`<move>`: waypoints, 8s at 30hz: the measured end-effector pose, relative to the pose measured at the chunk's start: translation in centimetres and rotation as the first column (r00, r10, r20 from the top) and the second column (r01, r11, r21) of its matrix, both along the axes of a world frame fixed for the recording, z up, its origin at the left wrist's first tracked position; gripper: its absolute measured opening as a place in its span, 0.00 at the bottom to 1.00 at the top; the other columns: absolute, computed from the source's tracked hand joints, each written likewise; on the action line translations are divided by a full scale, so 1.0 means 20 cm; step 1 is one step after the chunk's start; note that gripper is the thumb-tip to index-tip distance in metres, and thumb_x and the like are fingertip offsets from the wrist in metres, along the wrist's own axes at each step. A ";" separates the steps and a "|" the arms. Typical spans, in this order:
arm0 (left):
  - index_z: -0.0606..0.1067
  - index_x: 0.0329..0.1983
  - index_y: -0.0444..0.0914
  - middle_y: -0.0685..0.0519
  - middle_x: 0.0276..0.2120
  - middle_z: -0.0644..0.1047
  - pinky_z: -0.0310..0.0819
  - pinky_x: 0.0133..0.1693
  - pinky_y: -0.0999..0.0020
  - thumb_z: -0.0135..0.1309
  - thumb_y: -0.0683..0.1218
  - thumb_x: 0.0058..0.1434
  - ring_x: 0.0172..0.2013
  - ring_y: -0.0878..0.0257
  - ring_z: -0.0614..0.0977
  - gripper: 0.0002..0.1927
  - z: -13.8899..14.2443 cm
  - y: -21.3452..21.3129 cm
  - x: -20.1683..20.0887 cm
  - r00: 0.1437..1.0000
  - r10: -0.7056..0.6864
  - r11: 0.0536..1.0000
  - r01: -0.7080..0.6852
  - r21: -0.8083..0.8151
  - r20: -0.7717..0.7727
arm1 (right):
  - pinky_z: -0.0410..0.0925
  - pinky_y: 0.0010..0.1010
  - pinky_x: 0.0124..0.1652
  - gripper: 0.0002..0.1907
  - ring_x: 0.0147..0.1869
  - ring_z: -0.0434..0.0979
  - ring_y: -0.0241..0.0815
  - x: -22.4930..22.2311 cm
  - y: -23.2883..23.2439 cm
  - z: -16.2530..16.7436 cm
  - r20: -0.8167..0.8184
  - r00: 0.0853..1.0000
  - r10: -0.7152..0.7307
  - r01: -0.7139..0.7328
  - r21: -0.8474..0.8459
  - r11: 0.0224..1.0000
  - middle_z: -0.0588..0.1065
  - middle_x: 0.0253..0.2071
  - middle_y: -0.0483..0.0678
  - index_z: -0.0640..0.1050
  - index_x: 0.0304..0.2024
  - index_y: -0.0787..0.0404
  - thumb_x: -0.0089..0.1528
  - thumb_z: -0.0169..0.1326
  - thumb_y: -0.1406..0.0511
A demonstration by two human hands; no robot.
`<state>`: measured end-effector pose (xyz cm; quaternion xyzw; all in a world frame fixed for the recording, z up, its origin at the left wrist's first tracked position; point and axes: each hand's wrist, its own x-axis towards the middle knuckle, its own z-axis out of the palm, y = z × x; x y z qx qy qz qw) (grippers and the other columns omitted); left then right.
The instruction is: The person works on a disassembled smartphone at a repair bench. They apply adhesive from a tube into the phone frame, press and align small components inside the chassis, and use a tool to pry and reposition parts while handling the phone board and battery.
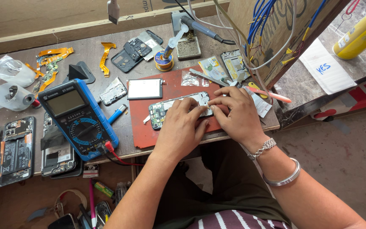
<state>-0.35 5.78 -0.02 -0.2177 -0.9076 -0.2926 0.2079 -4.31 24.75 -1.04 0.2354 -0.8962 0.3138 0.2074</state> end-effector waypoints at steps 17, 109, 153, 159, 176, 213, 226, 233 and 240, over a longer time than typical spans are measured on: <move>0.78 0.52 0.38 0.46 0.47 0.75 0.69 0.53 0.54 0.61 0.47 0.58 0.51 0.48 0.76 0.19 0.00 0.00 0.00 1.000 -0.015 1.000 0.015 -0.001 0.008 | 0.67 0.37 0.52 0.06 0.50 0.77 0.46 -0.05 -0.05 0.03 0.172 0.981 -0.093 0.099 -0.024 0.995 0.80 0.43 0.44 0.85 0.31 0.58 0.56 0.63 0.62; 0.78 0.47 0.36 0.46 0.45 0.74 0.69 0.51 0.53 0.61 0.46 0.56 0.49 0.48 0.75 0.16 0.03 0.01 0.00 1.000 0.005 0.997 -0.004 -0.072 0.012 | 0.68 0.37 0.51 0.09 0.50 0.74 0.47 0.02 0.05 0.04 -0.065 0.991 0.116 -0.114 0.041 0.993 0.77 0.44 0.45 0.84 0.44 0.56 0.60 0.60 0.68; 0.76 0.51 0.37 0.44 0.48 0.74 0.69 0.52 0.52 0.60 0.48 0.59 0.51 0.46 0.75 0.18 0.03 0.01 0.03 1.000 -0.008 0.995 0.008 -0.094 -0.005 | 0.67 0.39 0.52 0.12 0.50 0.72 0.47 0.04 0.05 0.03 -0.113 0.988 0.104 -0.088 0.145 0.986 0.75 0.47 0.45 0.84 0.45 0.55 0.58 0.60 0.68; 0.76 0.53 0.37 0.44 0.49 0.74 0.68 0.52 0.52 0.60 0.49 0.59 0.52 0.46 0.74 0.20 0.02 0.02 0.04 1.000 -0.001 0.997 0.000 -0.081 -0.009 | 0.66 0.40 0.52 0.12 0.51 0.72 0.47 0.05 0.04 0.05 -0.138 0.985 0.099 -0.072 0.186 0.980 0.75 0.48 0.45 0.83 0.45 0.55 0.59 0.60 0.67; 0.78 0.53 0.39 0.46 0.47 0.75 0.69 0.51 0.53 0.61 0.48 0.58 0.49 0.47 0.75 0.20 0.03 0.00 0.03 0.999 -0.033 0.993 0.031 -0.113 -0.011 | 0.64 0.42 0.48 0.08 0.50 0.73 0.48 -0.07 0.06 0.11 0.039 0.982 0.186 -0.187 0.390 0.902 0.73 0.45 0.45 0.82 0.40 0.53 0.60 0.55 0.66; 0.77 0.48 0.38 0.48 0.45 0.74 0.69 0.51 0.55 0.59 0.50 0.60 0.48 0.50 0.74 0.16 0.06 0.00 -0.02 0.999 -0.040 0.963 0.041 -0.267 0.009 | 0.64 0.41 0.54 0.15 0.51 0.71 0.48 0.05 0.07 0.04 -0.093 0.993 0.076 -0.062 0.147 0.987 0.73 0.46 0.44 0.82 0.48 0.52 0.59 0.56 0.70; 0.77 0.46 0.37 0.48 0.43 0.74 0.69 0.50 0.55 0.59 0.49 0.59 0.47 0.50 0.74 0.15 0.06 -0.01 -0.03 0.999 -0.047 0.960 0.051 -0.275 0.019 | 0.64 0.41 0.52 0.15 0.49 0.71 0.47 0.05 0.08 0.04 -0.106 0.989 0.106 -0.084 0.194 0.977 0.73 0.45 0.43 0.83 0.43 0.51 0.56 0.56 0.71; 0.77 0.45 0.38 0.48 0.43 0.74 0.69 0.51 0.56 0.60 0.49 0.58 0.47 0.50 0.75 0.15 0.07 -0.02 -0.05 0.997 -0.075 0.957 0.072 -0.280 0.001 | 0.64 0.41 0.50 0.13 0.48 0.71 0.48 0.04 0.07 0.05 -0.144 0.980 0.138 -0.100 0.245 0.964 0.72 0.46 0.44 0.82 0.43 0.53 0.56 0.58 0.70; 0.77 0.45 0.38 0.48 0.43 0.74 0.69 0.50 0.56 0.60 0.49 0.59 0.48 0.50 0.75 0.14 0.06 -0.02 -0.04 0.998 -0.061 0.957 0.055 -0.286 -0.012 | 0.65 0.41 0.52 0.17 0.49 0.71 0.47 0.05 0.08 0.02 -0.132 0.986 0.097 -0.080 0.125 0.989 0.72 0.47 0.45 0.82 0.47 0.53 0.56 0.57 0.73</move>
